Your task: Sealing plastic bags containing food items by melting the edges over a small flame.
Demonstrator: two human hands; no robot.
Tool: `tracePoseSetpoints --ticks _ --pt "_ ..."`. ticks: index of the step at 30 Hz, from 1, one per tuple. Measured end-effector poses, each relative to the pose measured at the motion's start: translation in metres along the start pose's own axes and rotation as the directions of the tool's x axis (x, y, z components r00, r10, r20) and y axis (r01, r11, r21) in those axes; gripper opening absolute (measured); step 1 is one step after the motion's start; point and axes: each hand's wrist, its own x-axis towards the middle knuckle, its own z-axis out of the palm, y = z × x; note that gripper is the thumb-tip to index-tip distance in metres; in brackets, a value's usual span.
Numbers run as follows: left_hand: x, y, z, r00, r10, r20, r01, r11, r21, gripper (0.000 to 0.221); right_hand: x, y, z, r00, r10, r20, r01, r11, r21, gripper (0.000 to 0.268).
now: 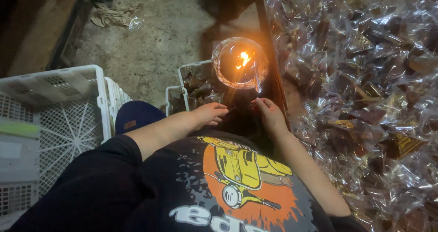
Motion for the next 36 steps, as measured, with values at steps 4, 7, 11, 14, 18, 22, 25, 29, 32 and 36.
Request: tracePoseSetpoints --ticks 4,7,11,14,18,22,25,29,32,36 --pt "-0.003 0.003 -0.001 0.999 -0.005 0.032 0.003 0.997 0.072 0.063 0.024 0.029 0.0 0.997 -0.071 -0.034 0.075 0.984 0.16 0.029" --pt "-0.01 0.004 -0.003 0.999 -0.014 0.052 0.011 0.998 0.067 0.065 0.052 0.058 -0.008 0.962 -0.244 -0.12 0.267 0.932 0.246 0.021" --pt "-0.007 0.0 -0.006 0.998 -0.033 0.061 0.029 0.998 0.06 0.065 0.064 0.054 -0.025 0.698 -0.538 -0.472 0.665 0.731 0.15 0.048" --pt "-0.009 0.001 -0.008 0.996 -0.023 0.082 0.017 0.998 0.062 0.068 0.078 0.064 -0.058 0.69 -0.33 -0.644 0.465 0.884 0.045 0.06" --pt "-0.002 -0.005 -0.012 0.997 -0.027 0.074 0.021 0.997 0.079 0.066 0.068 0.056 -0.055 0.793 -0.179 -0.582 0.331 0.929 0.165 0.059" --pt "-0.007 -0.001 -0.011 0.996 -0.048 0.081 0.042 0.996 0.084 0.065 0.071 0.059 -0.056 0.801 -0.11 -0.589 0.285 0.934 0.214 0.057" --pt "-0.006 -0.001 -0.011 0.996 -0.045 0.081 0.036 0.994 0.102 0.065 0.076 0.062 -0.057 0.807 -0.078 -0.586 0.275 0.927 0.255 0.055" --pt "-0.01 0.001 -0.008 0.995 -0.022 0.095 0.011 0.993 0.115 0.066 0.086 0.079 -0.06 0.781 -0.161 -0.603 0.34 0.92 0.195 0.056" --pt "-0.005 -0.003 -0.008 0.995 -0.048 0.086 0.038 0.993 0.116 0.065 0.078 0.062 -0.061 0.769 -0.062 -0.637 0.253 0.943 0.215 0.064" --pt "0.0 -0.008 -0.01 0.996 -0.042 0.081 0.033 0.994 0.102 0.066 0.123 0.092 -0.091 0.738 -0.227 -0.635 0.365 0.926 0.093 0.073"
